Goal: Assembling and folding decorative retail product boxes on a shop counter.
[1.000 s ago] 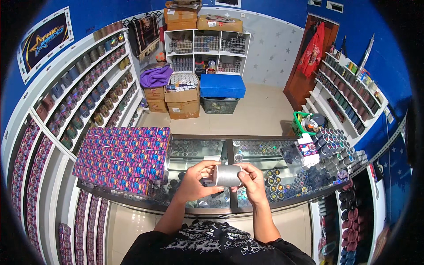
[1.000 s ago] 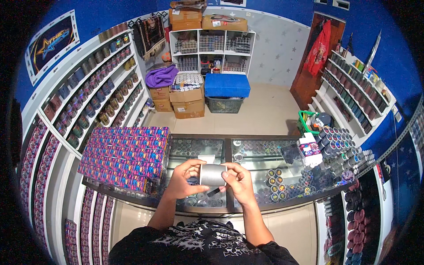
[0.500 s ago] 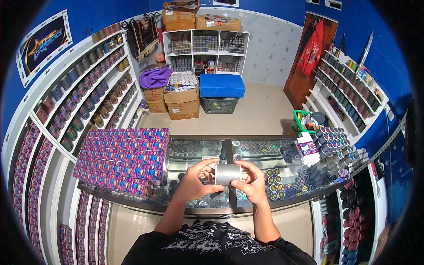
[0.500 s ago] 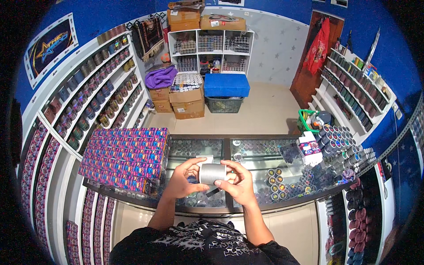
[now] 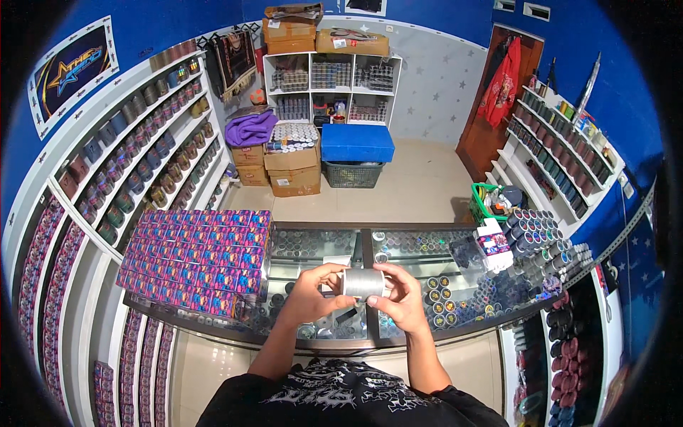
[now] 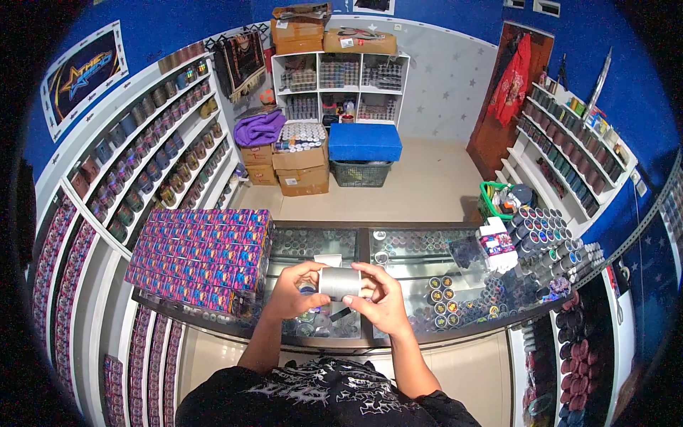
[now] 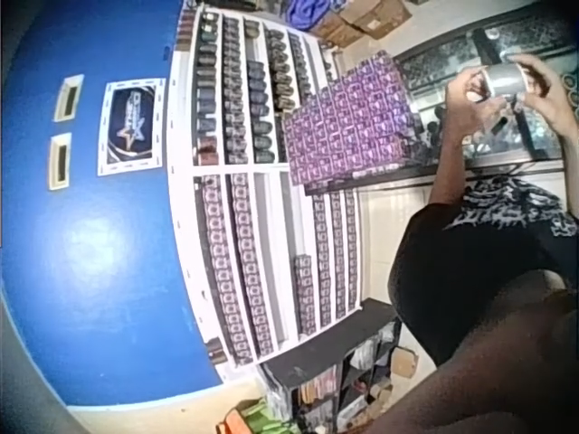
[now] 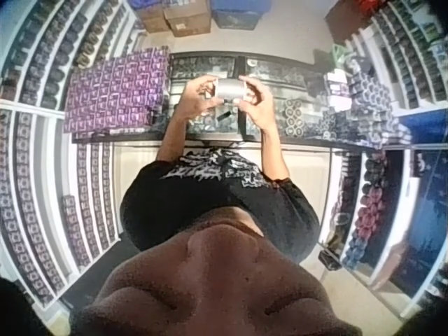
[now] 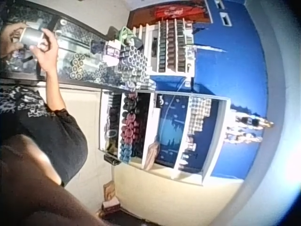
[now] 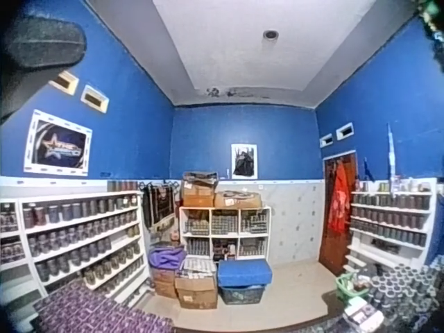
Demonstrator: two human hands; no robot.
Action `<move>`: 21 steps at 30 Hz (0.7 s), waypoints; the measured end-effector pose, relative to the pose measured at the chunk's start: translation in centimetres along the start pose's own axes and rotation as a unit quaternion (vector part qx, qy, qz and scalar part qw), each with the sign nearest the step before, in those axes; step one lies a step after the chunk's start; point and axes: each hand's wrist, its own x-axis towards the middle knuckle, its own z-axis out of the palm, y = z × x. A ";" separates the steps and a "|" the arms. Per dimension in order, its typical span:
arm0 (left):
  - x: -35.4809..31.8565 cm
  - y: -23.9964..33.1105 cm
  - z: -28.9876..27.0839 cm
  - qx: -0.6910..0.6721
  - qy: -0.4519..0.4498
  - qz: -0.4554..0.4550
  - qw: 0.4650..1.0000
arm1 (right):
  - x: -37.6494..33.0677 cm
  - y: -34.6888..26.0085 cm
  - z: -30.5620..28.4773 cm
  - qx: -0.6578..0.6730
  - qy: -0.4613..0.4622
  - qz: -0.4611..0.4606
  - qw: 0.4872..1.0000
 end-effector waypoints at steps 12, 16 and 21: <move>0.4 0.5 0.5 -0.087 0.001 -0.026 0.996 | 0.1 -0.2 -0.4 0.063 -0.001 0.013 0.998; 0.5 0.9 0.9 -0.086 -0.009 0.032 0.996 | 0.1 0.2 -1.2 0.087 0.009 0.057 0.994; 0.7 0.3 1.0 -0.071 -0.014 0.059 0.996 | 0.2 0.3 -1.2 0.117 0.016 0.061 0.991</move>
